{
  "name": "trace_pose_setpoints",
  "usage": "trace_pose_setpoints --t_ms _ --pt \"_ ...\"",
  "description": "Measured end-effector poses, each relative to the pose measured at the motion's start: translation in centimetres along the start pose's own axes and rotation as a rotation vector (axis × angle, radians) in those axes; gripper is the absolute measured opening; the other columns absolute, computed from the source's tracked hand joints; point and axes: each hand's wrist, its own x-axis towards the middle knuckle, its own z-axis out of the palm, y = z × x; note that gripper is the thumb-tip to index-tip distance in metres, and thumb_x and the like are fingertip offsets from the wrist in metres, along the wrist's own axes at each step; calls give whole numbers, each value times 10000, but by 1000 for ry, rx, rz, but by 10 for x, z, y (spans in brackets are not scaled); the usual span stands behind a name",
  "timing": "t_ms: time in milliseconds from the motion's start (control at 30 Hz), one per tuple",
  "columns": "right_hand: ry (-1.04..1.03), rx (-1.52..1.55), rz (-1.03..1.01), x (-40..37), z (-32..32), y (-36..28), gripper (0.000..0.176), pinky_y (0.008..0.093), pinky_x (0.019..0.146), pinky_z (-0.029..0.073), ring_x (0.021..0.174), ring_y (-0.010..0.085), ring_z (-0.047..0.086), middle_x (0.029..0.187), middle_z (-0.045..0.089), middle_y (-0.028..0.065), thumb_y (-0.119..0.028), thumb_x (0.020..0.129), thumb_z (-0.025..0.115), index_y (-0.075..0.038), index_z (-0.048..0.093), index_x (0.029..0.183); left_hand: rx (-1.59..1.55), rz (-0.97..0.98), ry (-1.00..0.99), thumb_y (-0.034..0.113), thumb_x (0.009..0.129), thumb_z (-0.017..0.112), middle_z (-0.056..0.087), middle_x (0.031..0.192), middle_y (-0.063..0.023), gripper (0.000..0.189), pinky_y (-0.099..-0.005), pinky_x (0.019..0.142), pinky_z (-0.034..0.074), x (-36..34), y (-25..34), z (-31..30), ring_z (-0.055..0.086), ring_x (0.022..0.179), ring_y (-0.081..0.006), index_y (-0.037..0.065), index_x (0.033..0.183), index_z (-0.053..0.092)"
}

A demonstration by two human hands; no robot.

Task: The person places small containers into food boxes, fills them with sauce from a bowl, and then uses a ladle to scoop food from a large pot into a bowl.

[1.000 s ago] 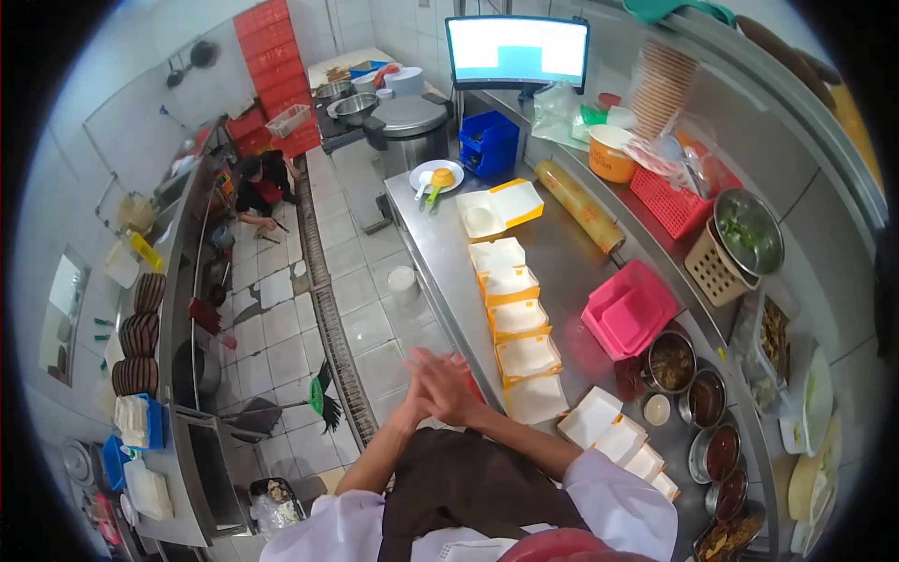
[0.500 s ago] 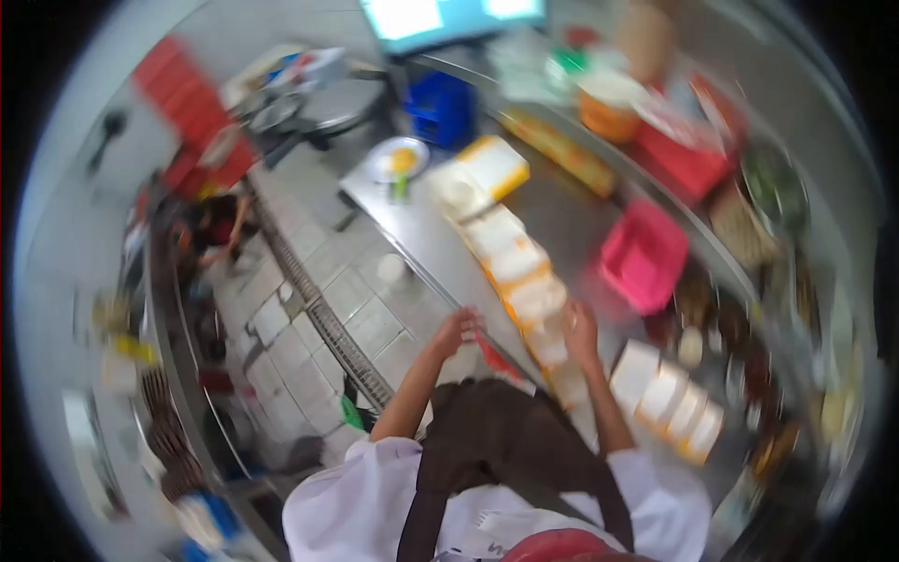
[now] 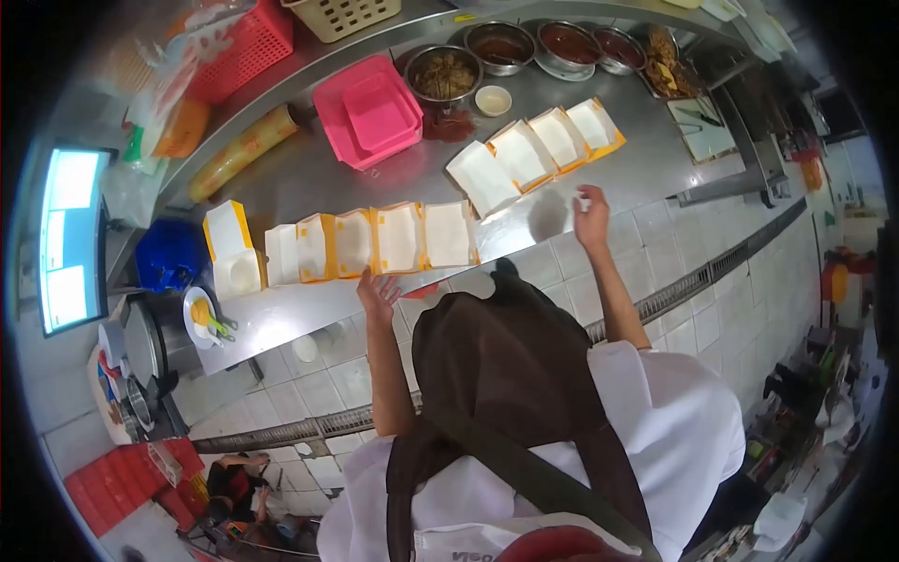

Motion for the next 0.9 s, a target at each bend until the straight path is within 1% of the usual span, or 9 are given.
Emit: trace_pose_setpoints --t_ms 100,133,167,200,300,433,500,800,900 --pt "55 -110 -51 35 -34 82 335 380 864 443 1002 280 539 1058 552 166 -6 726 591 3 539 1057 -161 -17 62 487 838 480 481 1059 -127 559 -407 614 487 21 -24 -1 574 858 -300 90 1224 396" --pt "56 102 22 50 -34 123 382 388 898 424 1081 276 496 1134 527 157 -25 740 587 -10 515 1114 -453 -224 -312 483 863 442 524 903 -139 539 -369 465 469 95 -62 -58 590 668 -296 138 1271 376" --pt "42 -136 -53 71 -34 162 416 401 920 407 1114 279 478 1190 506 153 -61 763 584 -10 490 1166 -423 -24 -59 470 879 412 529 767 -134 490 -352 368 429 50 -48 -22 572 549 -286 175 1270 383" --pt "75 205 7 95 -25 187 394 408 938 392 1117 293 480 1187 516 174 -92 780 587 4 514 1155 -351 85 64 482 895 366 524 900 -150 480 -396 444 472 19 -35 -4 590 640 -295 154 1244 388" --pt "-59 -320 -303 180 -19 209 464 448 893 400 1021 383 516 1138 518 237 -277 815 615 40 508 1137 -327 119 519 363 874 482 405 1178 -173 494 -485 575 479 -28 -12 45 578 788 -322 109 1262 310" --pt "-291 -404 -280 247 15 231 511 439 886 418 1042 389 522 1167 528 236 -261 772 646 18 507 1176 -471 325 771 296 808 557 514 1081 -112 611 -410 654 467 -68 -77 99 567 889 -255 98 1301 254" --pt "-662 -94 -36 257 18 187 439 423 900 410 1040 371 537 1095 572 220 -109 754 599 20 502 1162 -504 408 785 226 799 545 512 1052 -97 540 -397 650 457 -82 -109 123 559 891 -230 93 1265 305" --pt "-644 -58 -232 298 28 306 446 399 835 464 979 337 601 1030 632 187 14 684 490 3 556 1125 -235 193 331 191 818 538 509 1082 -93 455 -423 702 481 -140 -248 299 579 907 -230 92 1229 369" --pt "-711 460 -256 287 -15 307 369 345 788 486 915 244 630 1020 641 154 2 753 535 25 542 1122 -95 206 214 290 856 512 523 1119 -92 430 -438 723 487 -140 -275 335 585 927 -247 106 1227 393"
